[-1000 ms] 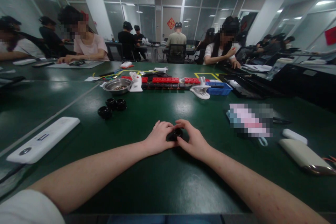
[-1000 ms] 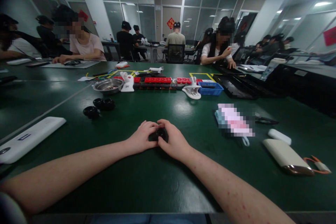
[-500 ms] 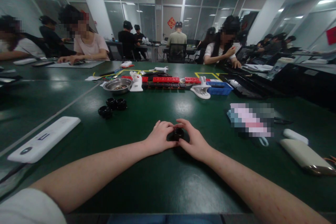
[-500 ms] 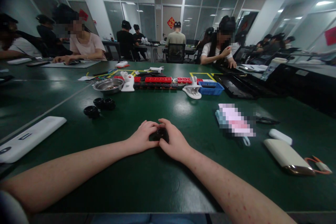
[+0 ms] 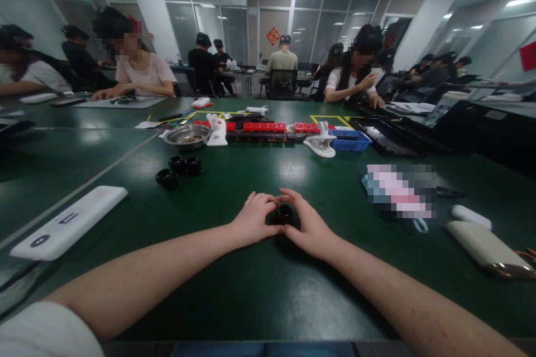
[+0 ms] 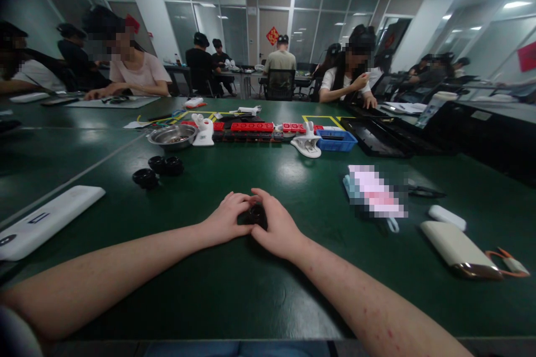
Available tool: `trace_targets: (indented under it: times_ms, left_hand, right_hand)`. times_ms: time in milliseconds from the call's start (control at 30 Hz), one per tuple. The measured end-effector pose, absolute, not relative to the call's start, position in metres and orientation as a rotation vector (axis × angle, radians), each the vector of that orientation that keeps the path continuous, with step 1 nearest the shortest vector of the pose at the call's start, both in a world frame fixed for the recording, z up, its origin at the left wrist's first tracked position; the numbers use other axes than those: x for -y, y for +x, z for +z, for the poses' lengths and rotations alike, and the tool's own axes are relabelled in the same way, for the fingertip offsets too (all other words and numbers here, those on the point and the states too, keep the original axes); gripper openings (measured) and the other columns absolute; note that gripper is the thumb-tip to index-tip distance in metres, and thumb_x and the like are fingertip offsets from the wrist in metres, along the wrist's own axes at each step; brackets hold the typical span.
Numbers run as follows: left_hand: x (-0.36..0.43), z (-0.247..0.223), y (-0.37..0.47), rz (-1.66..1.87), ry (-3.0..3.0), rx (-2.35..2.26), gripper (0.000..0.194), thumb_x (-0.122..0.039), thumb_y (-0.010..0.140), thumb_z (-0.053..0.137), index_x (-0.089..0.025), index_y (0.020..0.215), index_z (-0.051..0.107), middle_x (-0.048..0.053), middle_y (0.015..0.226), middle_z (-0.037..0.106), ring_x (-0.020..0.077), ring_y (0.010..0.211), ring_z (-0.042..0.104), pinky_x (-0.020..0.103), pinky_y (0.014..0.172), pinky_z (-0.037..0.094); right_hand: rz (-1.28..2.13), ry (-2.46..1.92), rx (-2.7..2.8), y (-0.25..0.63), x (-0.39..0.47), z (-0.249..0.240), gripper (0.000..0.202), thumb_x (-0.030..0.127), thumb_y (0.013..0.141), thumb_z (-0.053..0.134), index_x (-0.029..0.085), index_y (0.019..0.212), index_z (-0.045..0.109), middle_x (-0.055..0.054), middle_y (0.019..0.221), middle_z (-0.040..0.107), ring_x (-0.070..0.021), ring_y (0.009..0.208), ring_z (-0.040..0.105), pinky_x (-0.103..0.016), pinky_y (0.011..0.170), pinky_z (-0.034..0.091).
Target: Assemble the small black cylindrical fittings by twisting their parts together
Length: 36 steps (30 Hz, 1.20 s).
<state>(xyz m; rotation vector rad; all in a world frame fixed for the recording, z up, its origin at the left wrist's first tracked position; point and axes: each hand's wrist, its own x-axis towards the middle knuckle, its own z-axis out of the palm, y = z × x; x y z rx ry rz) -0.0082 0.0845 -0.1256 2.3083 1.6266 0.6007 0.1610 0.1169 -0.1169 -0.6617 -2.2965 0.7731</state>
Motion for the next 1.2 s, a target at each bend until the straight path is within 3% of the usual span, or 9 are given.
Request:
trace_targets:
  times_ms: [67, 200, 333, 533, 733, 867, 1000, 1200]
  left_hand:
    - [-0.0845, -0.1248, -0.008, 0.591, 2.315, -1.623, 0.033, -0.038, 0.068, 0.062, -0.019, 0.094, 0.056, 0.006, 0.107, 0.053, 0.0245, 0.105, 0.045, 0.052, 0.099, 0.022]
    - [-0.084, -0.1235, -0.0069, 0.594, 2.311, -1.62, 0.031, -0.04, 0.068, 0.062, -0.02, 0.091, 0.057, 0.005, 0.105, 0.054, 0.0238, 0.103, 0.046, 0.052, 0.098, 0.023]
    - [-0.0836, -0.1241, -0.0065, 0.607, 2.309, -1.622, 0.033, -0.043, 0.068, 0.062, -0.02, 0.091, 0.058, 0.005, 0.104, 0.054, 0.0238, 0.102, 0.046, 0.053, 0.098, 0.023]
    - [-0.0844, -0.1249, -0.0072, 0.615, 2.324, -1.618, 0.039, -0.046, 0.068, 0.062, -0.019, 0.094, 0.056, 0.005, 0.105, 0.053, 0.0243, 0.103, 0.045, 0.053, 0.098, 0.023]
    - [-0.0839, -0.1243, -0.0067, 0.592, 2.321, -1.626, 0.033, -0.042, 0.069, 0.061, -0.019, 0.092, 0.057, 0.005, 0.104, 0.053, 0.0242, 0.103, 0.045, 0.053, 0.098, 0.022]
    - [-0.0836, -0.124, -0.0065, 0.606, 2.311, -1.623, 0.033, -0.043, 0.068, 0.062, -0.02, 0.091, 0.057, 0.005, 0.104, 0.054, 0.0239, 0.103, 0.046, 0.052, 0.098, 0.023]
    - [-0.084, -0.1237, -0.0069, 0.613, 2.294, -1.623, 0.04, -0.047, 0.067, 0.062, -0.02, 0.096, 0.055, 0.006, 0.105, 0.053, 0.0248, 0.104, 0.045, 0.053, 0.099, 0.022]
    - [-0.0833, -0.1217, -0.0063, 0.582, 2.308, -1.621, 0.03, -0.038, 0.068, 0.063, -0.019, 0.09, 0.057, 0.005, 0.104, 0.054, 0.0244, 0.103, 0.046, 0.052, 0.098, 0.023]
  right_hand:
    - [0.712, -0.707, 2.276, 0.1607, -0.1166, -0.1181, 0.064, 0.013, 0.066, 0.057, 0.02, 0.123, 0.03, -0.01, 0.115, 0.049, -0.0237, 0.106, 0.047, -0.043, 0.093, 0.036]
    - [0.611, -0.858, 2.165, 0.1579, -0.1189, -0.1223, 0.059, 0.027, 0.064, 0.066, 0.019, 0.115, 0.038, -0.008, 0.098, 0.052, -0.0236, 0.092, 0.051, -0.041, 0.083, 0.043]
    - [0.634, -0.87, 2.136, 0.1575, -0.12, -0.1212, 0.052, 0.023, 0.067, 0.064, 0.019, 0.112, 0.039, -0.004, 0.086, 0.053, -0.0211, 0.083, 0.054, -0.038, 0.078, 0.045]
    - [0.759, -0.699, 2.187, 0.1606, -0.1186, -0.1158, 0.058, 0.005, 0.065, 0.046, 0.019, 0.119, 0.032, -0.007, 0.104, 0.054, -0.0205, 0.101, 0.051, -0.04, 0.092, 0.037]
    - [0.613, -0.83, 2.147, 0.1578, -0.1193, -0.1202, 0.054, 0.025, 0.066, 0.063, 0.019, 0.114, 0.038, -0.008, 0.096, 0.052, -0.0238, 0.092, 0.051, -0.042, 0.083, 0.043]
    - [0.694, -0.787, 2.181, 0.1586, -0.1194, -0.1192, 0.051, 0.017, 0.068, 0.056, 0.02, 0.115, 0.036, -0.005, 0.09, 0.054, -0.0217, 0.088, 0.053, -0.041, 0.083, 0.043]
    - [0.767, -0.642, 2.206, 0.1615, -0.118, -0.115, 0.06, 0.006, 0.063, 0.045, 0.02, 0.119, 0.031, -0.008, 0.106, 0.052, -0.0216, 0.103, 0.048, -0.043, 0.093, 0.036]
    - [0.614, -0.805, 2.18, 0.1573, -0.1183, -0.1211, 0.055, 0.023, 0.067, 0.062, 0.019, 0.116, 0.038, -0.008, 0.099, 0.051, -0.0234, 0.093, 0.05, -0.042, 0.084, 0.042]
